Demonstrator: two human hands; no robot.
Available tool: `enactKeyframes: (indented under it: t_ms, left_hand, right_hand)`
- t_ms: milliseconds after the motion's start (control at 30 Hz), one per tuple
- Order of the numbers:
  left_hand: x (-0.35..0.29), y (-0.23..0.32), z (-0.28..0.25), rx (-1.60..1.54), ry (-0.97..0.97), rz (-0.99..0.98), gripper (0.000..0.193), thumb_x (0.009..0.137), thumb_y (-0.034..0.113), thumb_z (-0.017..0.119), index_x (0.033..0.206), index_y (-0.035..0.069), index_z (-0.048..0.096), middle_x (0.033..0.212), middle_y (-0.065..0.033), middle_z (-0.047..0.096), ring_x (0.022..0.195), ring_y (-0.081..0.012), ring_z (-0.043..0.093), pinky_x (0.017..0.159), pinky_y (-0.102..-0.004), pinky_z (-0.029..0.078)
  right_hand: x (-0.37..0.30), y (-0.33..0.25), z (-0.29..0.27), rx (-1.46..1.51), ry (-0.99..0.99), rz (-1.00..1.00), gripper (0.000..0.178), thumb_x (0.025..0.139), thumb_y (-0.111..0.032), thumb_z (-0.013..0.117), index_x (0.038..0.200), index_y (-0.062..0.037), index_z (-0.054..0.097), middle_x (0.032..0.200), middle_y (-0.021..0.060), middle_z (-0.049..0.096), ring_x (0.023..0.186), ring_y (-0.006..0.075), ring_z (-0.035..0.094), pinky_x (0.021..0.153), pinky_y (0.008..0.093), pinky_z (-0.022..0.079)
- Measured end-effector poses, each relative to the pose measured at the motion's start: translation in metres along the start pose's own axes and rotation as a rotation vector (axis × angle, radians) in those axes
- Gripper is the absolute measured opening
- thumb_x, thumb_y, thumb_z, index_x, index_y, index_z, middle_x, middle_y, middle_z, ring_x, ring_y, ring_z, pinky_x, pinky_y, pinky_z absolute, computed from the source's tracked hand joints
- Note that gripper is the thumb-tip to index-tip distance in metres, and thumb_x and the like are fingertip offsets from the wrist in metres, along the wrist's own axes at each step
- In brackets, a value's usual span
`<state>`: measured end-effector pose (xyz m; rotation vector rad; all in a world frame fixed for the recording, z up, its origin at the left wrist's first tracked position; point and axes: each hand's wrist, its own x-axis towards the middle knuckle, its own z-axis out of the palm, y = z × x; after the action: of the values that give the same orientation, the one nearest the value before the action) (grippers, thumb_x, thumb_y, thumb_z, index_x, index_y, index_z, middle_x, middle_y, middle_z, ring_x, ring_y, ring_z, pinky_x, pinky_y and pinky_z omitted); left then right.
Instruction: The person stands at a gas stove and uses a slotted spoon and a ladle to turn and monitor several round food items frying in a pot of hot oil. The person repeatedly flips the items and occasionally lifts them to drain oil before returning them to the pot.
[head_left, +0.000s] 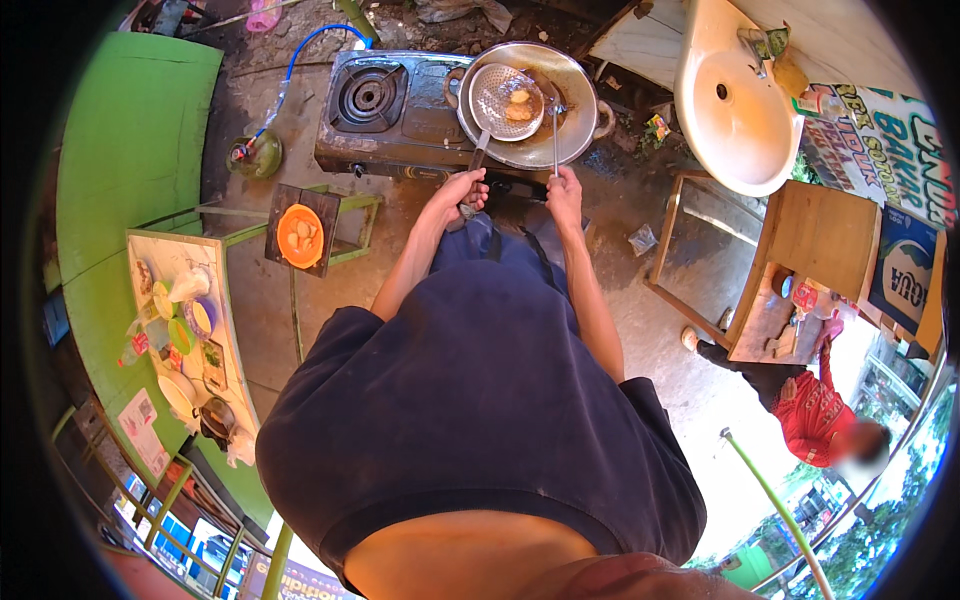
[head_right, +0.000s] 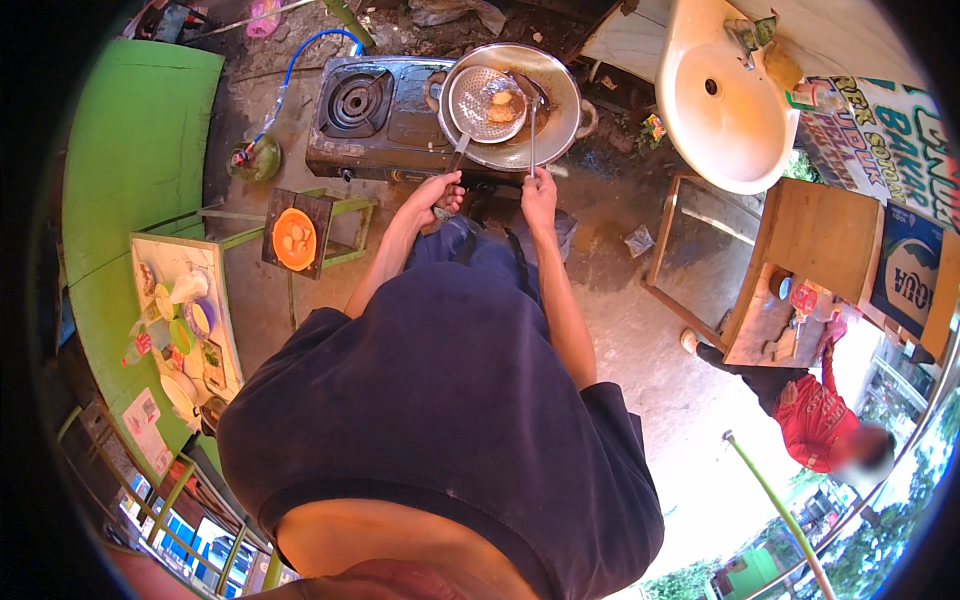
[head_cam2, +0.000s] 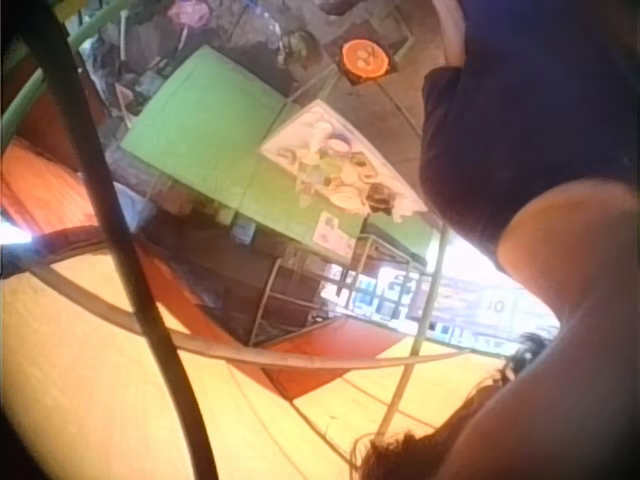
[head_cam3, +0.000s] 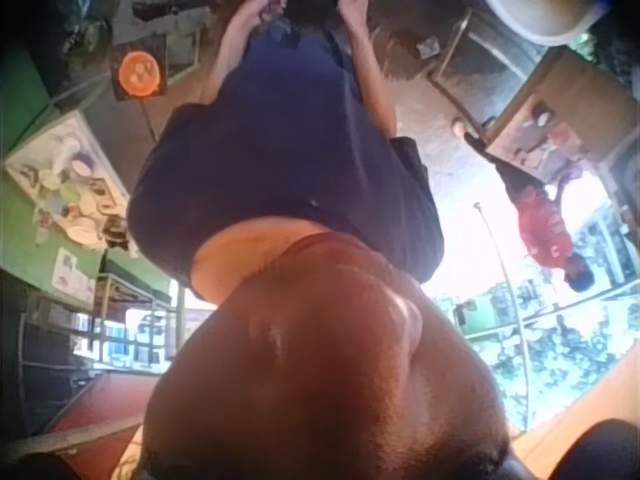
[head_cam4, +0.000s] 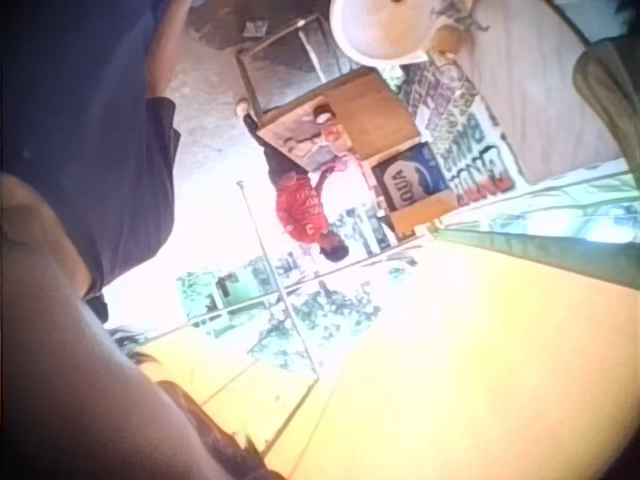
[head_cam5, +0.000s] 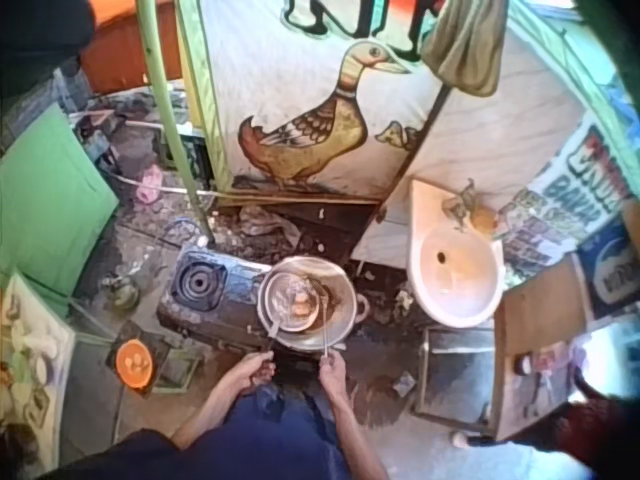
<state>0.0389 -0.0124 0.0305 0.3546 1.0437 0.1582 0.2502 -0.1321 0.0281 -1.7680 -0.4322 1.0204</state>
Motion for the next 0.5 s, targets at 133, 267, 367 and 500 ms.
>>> enactKeyframes:
  t_ms: [133, 267, 367, 500]
  left_hand:
    - [-0.015, 0.001, 0.029, -0.134, -0.065, -0.038, 0.024, 0.099, 0.021, 0.061, 0.110, 0.002, 0.052, 0.101, -0.0169, 0.068, 0.093, -0.0297, 0.071, 0.075, -0.0415, 0.063]
    - [-0.021, -0.006, 0.048, -0.184, -0.156, -0.063, 0.025, 0.099, 0.015, 0.058, 0.118, 0.000, 0.050, 0.117, -0.0227, 0.065, 0.108, -0.0364, 0.067, 0.090, -0.0502, 0.059]
    - [-0.017, -0.017, 0.053, -0.188, -0.142, -0.026, 0.023, 0.100, 0.016, 0.056, 0.118, 0.002, 0.053, 0.119, -0.0227, 0.065, 0.109, -0.0355, 0.066, 0.095, -0.0507, 0.057]
    - [-0.020, -0.015, 0.060, -0.252, -0.161, -0.031, 0.026, 0.099, 0.013, 0.057, 0.120, 0.000, 0.049, 0.116, -0.0217, 0.064, 0.109, -0.0350, 0.065, 0.096, -0.0529, 0.056]
  right_hand:
    - [-0.003, 0.005, 0.029, -0.022, -0.084, -0.021, 0.024, 0.100, -0.011, 0.053, 0.121, -0.0020, 0.058, 0.086, 0.0003, 0.058, 0.074, 0.0079, 0.052, 0.065, 0.0240, 0.045]
    - [-0.013, -0.001, 0.043, -0.008, -0.010, -0.104, 0.023, 0.099, -0.011, 0.057, 0.118, 0.0011, 0.061, 0.098, 0.0050, 0.062, 0.085, 0.0109, 0.056, 0.077, 0.0277, 0.047]
    - [-0.014, -0.022, 0.041, 0.204, -0.091, 0.075, 0.023, 0.097, -0.012, 0.061, 0.117, 0.0001, 0.064, 0.098, 0.0057, 0.061, 0.086, 0.0124, 0.057, 0.077, 0.0280, 0.048]
    - [-0.014, -0.057, 0.030, 0.383, -0.227, 0.329, 0.026, 0.096, -0.011, 0.064, 0.121, -0.0019, 0.064, 0.094, 0.0040, 0.064, 0.076, 0.0128, 0.060, 0.065, 0.0279, 0.051]
